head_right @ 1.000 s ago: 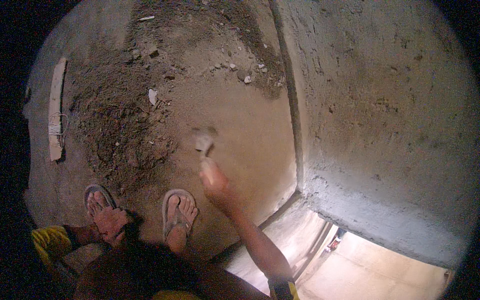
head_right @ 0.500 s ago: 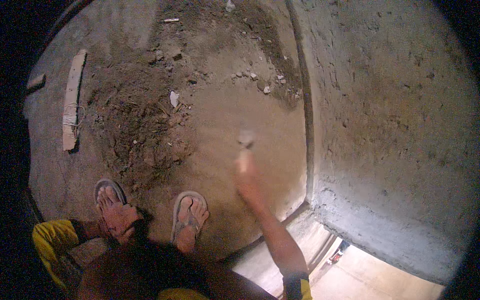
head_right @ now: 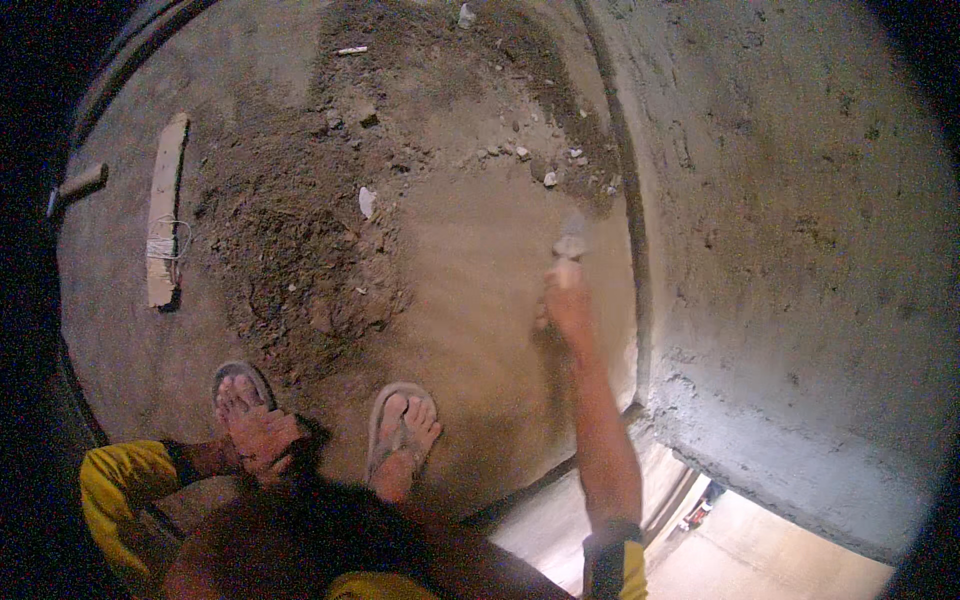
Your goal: The person sweeps a dusty concrete floor using a hand trowel to gather debris into a pile. They move around the room, repeatedly scraping and pushing dust toward a central area. A bucket is briefly handled at the end.
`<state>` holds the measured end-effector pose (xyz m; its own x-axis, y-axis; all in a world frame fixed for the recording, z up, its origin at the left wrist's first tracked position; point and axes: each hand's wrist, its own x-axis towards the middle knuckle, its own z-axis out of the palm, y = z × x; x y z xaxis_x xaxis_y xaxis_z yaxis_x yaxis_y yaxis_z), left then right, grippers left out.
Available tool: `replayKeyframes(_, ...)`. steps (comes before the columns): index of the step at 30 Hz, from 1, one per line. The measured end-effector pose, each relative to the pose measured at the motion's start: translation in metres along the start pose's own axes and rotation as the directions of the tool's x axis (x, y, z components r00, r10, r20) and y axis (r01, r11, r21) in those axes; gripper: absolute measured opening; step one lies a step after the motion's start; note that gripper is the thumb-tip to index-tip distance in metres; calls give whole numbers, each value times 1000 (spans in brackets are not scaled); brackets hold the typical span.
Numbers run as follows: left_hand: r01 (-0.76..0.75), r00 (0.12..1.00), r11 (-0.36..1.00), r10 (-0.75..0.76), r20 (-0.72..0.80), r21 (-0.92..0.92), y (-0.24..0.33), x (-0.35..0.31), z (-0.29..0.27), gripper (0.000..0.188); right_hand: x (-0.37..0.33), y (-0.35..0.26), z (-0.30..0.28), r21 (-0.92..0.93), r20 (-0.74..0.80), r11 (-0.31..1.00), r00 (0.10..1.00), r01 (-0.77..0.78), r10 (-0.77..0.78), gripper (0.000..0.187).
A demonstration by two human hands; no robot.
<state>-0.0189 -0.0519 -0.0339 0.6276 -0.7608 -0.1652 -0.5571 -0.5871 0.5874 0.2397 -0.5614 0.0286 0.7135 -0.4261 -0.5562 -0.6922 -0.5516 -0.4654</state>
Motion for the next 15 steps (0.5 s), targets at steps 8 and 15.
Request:
replayKeyframes(8,-30,998,988,37,47,-150,3,13,-7,51,-123,-94,96,-247,485,861,826,445,-287,48)
replayKeyframes(15,0,1000,978,1,8,-210,21,6,-5,49,-43,83,-15,-508,-157,723,775,469,-613,46)
